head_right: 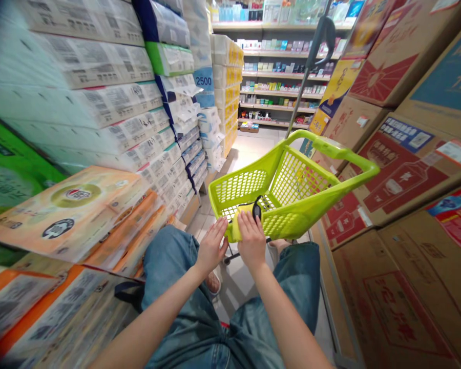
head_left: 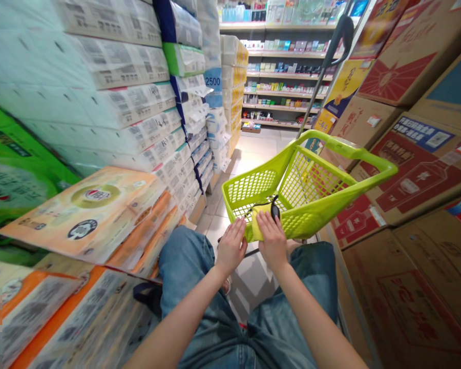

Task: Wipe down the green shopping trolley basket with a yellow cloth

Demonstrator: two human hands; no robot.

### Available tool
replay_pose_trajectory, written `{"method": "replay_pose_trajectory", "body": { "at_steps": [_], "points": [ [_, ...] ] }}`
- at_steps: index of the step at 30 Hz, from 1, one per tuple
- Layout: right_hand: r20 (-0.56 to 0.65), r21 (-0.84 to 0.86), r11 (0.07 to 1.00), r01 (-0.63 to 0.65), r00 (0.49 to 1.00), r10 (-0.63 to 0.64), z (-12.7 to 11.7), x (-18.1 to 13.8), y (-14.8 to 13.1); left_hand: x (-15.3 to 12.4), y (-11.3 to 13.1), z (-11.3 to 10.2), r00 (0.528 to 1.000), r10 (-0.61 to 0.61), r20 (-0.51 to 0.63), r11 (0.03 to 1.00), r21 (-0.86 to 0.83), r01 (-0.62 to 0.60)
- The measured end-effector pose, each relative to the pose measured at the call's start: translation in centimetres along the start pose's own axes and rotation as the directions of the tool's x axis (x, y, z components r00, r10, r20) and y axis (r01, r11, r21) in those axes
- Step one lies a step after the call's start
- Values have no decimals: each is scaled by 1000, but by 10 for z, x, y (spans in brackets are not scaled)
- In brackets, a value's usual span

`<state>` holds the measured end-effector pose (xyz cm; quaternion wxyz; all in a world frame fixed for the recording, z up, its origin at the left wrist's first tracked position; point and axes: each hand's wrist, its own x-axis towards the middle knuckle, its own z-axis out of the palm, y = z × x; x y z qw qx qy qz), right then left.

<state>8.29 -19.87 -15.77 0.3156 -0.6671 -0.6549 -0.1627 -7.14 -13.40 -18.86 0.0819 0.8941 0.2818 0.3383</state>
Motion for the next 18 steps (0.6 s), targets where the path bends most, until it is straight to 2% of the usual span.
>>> {"method": "replay_pose_trajectory", "body": {
  "at_steps": [3, 5, 7, 11, 13, 15, 18],
  "points": [
    [64, 37, 995, 95, 993, -97, -2, -3, -11, -1, -3, -5, 1000, 7, 12, 1000, 10, -7],
    [109, 30, 987, 156, 981, -158, -13, -3, 5, -2, -4, -8, 1000, 18, 14, 1000, 23, -18],
    [123, 0, 982, 189, 975, -187, -28, -2, 34, -2, -5, -9, 1000, 28, 10, 999, 35, -28],
    [56, -117, 989, 94, 995, -88, -59, 5, 102, 0, -5, -8, 999, 36, -13, 999, 42, -35],
    [37, -150, 988, 42, 999, -37, -66, 9, 124, 1, -4, -7, 999, 35, -15, 998, 43, -34],
    [22, -151, 989, 3, 1000, 0, -66, 13, 134, 3, -4, -6, 999, 34, -8, 999, 42, -34],
    [-17, -132, 989, -60, 998, 59, -56, 16, 131, 7, -5, -4, 999, 34, -2, 998, 44, -34]
  ]
}}
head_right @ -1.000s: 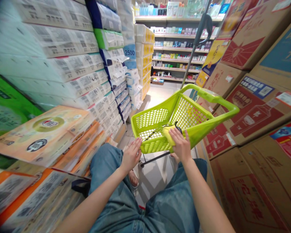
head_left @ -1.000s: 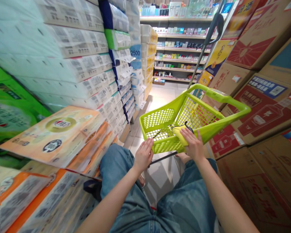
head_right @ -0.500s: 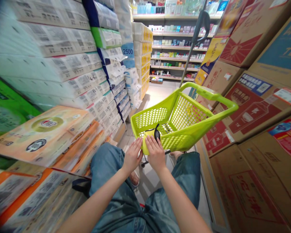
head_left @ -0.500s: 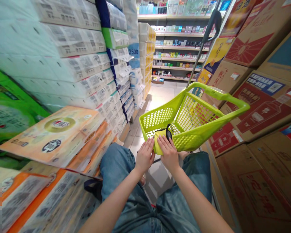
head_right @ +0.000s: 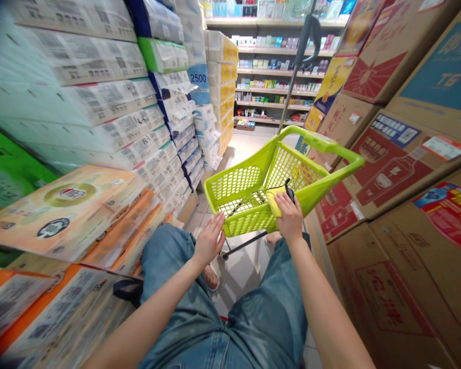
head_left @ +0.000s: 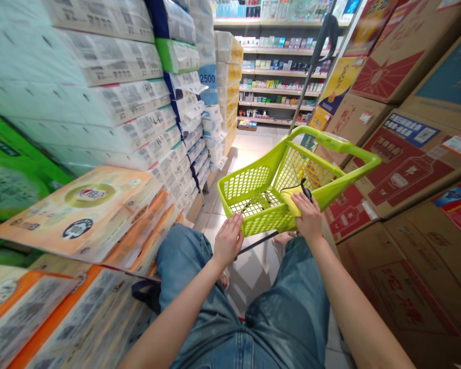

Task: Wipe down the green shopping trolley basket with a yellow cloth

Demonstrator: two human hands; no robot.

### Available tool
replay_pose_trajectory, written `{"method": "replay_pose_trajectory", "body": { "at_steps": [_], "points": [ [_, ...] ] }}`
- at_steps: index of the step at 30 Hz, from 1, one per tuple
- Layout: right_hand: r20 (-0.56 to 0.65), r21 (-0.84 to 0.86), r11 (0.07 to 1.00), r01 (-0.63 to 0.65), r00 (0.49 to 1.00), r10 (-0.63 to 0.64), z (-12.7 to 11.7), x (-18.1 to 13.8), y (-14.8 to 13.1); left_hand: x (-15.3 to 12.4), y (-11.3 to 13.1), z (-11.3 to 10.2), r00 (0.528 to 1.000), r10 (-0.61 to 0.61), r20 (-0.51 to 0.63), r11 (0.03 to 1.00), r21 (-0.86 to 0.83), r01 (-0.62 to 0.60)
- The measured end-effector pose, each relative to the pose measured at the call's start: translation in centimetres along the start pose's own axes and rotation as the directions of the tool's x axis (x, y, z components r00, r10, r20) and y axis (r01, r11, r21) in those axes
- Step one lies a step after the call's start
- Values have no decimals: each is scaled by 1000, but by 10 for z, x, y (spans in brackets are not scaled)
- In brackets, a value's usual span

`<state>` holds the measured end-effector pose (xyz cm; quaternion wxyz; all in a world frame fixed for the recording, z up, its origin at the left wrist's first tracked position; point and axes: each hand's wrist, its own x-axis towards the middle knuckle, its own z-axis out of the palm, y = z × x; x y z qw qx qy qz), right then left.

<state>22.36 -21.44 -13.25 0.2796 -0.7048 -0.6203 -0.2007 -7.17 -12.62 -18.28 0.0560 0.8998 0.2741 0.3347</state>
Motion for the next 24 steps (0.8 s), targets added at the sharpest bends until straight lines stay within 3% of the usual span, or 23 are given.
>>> {"method": "replay_pose_trajectory", "body": {
  "at_steps": [5, 14, 24],
  "points": [
    [77, -18, 1000, -26, 997, 27, 11, 13, -12, 9, -14, 0, 999, -27, -24, 998, 50, 28],
    [209, 10, 999, 49, 977, -50, 19, 51, -27, 23, -56, -4, 994, -100, -48, 992, 74, 103],
    [192, 27, 998, 51, 980, -56, 18, 37, -35, 17, -61, -4, 993, -97, -67, 991, 83, 102]
  ]
}}
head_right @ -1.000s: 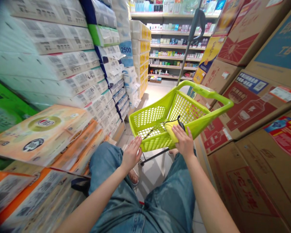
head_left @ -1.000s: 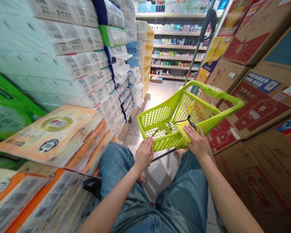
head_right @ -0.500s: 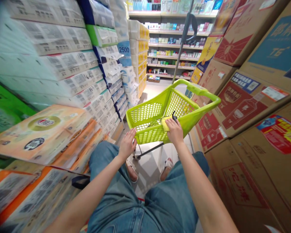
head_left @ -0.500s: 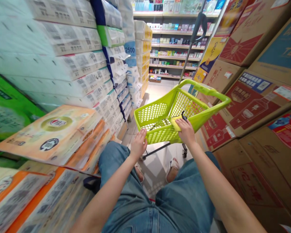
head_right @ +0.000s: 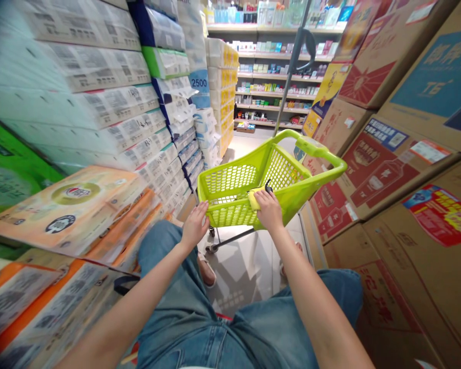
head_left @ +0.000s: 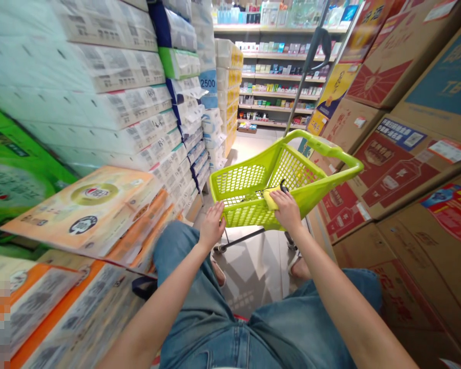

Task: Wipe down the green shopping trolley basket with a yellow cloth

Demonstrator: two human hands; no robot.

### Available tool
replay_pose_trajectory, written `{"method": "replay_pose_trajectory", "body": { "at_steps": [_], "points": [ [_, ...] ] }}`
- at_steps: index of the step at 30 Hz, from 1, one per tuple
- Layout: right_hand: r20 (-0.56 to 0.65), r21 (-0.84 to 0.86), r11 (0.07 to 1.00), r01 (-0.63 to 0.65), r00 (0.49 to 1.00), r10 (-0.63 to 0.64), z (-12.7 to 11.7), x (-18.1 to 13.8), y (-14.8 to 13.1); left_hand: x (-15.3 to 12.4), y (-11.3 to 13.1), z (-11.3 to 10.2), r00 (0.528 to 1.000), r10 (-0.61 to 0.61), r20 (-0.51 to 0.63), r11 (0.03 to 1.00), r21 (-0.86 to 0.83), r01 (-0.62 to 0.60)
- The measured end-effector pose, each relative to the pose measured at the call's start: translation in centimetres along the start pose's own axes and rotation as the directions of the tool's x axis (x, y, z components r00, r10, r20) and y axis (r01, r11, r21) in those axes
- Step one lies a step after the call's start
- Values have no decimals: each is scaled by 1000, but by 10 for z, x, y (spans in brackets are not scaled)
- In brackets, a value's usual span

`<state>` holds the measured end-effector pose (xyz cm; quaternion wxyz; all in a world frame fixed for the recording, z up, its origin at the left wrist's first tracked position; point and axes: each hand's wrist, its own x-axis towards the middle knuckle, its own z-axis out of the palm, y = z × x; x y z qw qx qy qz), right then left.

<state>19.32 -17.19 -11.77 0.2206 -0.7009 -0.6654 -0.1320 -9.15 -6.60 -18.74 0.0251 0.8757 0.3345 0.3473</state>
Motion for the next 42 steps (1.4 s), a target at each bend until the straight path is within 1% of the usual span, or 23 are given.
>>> {"method": "replay_pose_trajectory", "body": {
  "at_steps": [7, 15, 21, 25, 28, 30, 32, 35, 37, 39, 40, 42],
  "points": [
    [-56, 21, 1000, 7, 998, -6, 4, -9, -2, -3, 1, -6, 999, -7, 42, 1000, -15, 7],
    [-85, 32, 999, -13, 996, 16, 5, -17, -6, -9, 8, -6, 1000, -21, 12, 999, -34, 21],
    [-141, 41, 997, -65, 987, 70, 9, -19, -12, -12, 8, -5, 1000, -19, 5, 998, -53, 19],
    [-180, 91, 993, -79, 979, 94, 13, -21, -14, -12, 12, -6, 999, -34, -3, 997, -66, 33],
    [-216, 115, 986, -120, 966, 143, 21, -22, -30, -13, 16, -5, 999, -50, -8, 996, -81, 49],
    [-219, 121, 985, -121, 965, 145, 31, -21, -53, -14, 18, -5, 998, -61, -7, 996, -73, 60],
    [-222, 144, 986, -79, 969, 110, 43, -18, -85, -16, 20, -6, 998, -67, -1, 996, -58, 67],
    [-216, 193, 980, 40, 976, 3, 60, -14, -132, -19, 22, -10, 998, -57, 38, 997, -53, 59],
    [-175, 199, 974, 104, 982, -69, 64, -12, -150, -21, 23, -14, 997, -44, 66, 997, -59, 47],
    [-113, 182, 971, 155, 984, -136, 59, -14, -150, -22, 24, -16, 996, -39, 74, 998, -54, 43],
    [-82, 170, 969, 180, 982, -168, 54, -16, -142, -22, 24, -17, 997, -40, 70, 998, -46, 43],
    [-46, 140, 967, 214, 977, -210, 40, -21, -117, -21, 24, -16, 997, -45, 59, 998, -30, 47]
  ]
}}
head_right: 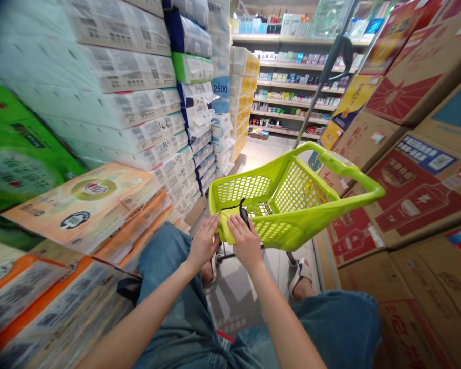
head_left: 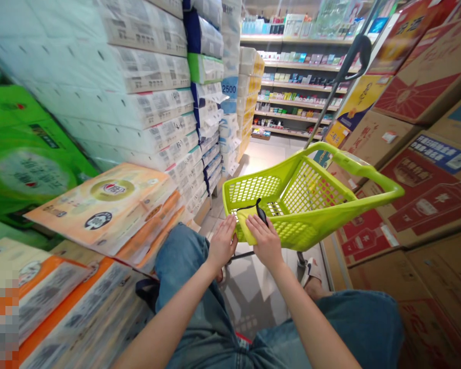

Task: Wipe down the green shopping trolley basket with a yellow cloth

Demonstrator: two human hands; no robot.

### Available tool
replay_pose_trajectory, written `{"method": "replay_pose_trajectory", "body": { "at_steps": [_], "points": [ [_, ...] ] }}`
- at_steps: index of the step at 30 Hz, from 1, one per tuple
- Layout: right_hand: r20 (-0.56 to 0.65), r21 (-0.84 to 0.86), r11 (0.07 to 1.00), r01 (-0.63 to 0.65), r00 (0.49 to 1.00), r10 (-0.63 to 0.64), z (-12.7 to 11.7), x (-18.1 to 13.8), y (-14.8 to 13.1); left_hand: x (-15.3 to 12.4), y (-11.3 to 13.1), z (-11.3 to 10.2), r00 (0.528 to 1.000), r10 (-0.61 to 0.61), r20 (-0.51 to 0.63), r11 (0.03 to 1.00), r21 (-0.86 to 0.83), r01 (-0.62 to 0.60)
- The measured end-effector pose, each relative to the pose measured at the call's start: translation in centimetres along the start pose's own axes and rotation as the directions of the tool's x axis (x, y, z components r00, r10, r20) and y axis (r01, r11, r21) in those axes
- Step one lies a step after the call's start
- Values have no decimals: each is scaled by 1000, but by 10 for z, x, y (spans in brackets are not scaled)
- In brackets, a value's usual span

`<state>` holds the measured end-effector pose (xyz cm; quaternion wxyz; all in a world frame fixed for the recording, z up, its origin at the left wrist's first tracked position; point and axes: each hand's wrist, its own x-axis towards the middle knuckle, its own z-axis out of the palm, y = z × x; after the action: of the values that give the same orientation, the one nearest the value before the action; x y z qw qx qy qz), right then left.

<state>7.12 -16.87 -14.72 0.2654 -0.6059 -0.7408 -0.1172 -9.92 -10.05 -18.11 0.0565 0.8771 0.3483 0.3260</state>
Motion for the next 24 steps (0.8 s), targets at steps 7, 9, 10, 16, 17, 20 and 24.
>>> {"method": "replay_pose_trajectory", "body": {
  "at_steps": [7, 9, 10, 16, 17, 20, 24],
  "points": [
    [-74, -96, 988, -125, 990, 118, -58, -29, 86, -4, 2, 5, 1000, -15, -22, 1000, 2, 15],
    [-66, -68, 989, -129, 990, 124, -62, -29, 92, -7, 2, 4, 1000, -17, -22, 1000, 5, 17],
    [-70, -56, 989, -135, 989, 131, -62, -29, 92, -8, 3, 4, 1000, -19, -21, 1000, 4, 19],
    [-104, -24, 989, -148, 984, 144, -59, -30, 78, -14, 5, -3, 1000, -18, -16, 1000, -8, 18],
    [-110, -17, 989, -147, 983, 144, -59, -32, 76, -16, 7, -6, 1000, -15, -9, 1000, -6, 15],
    [-145, 11, 988, -155, 977, 155, -62, -42, 74, -28, 17, -15, 1000, -2, 13, 1000, 1, 2],
    [-180, 25, 989, -145, 973, 148, -67, -58, 75, -47, 37, -23, 997, 54, 49, 998, 33, -56]
  ]
}}
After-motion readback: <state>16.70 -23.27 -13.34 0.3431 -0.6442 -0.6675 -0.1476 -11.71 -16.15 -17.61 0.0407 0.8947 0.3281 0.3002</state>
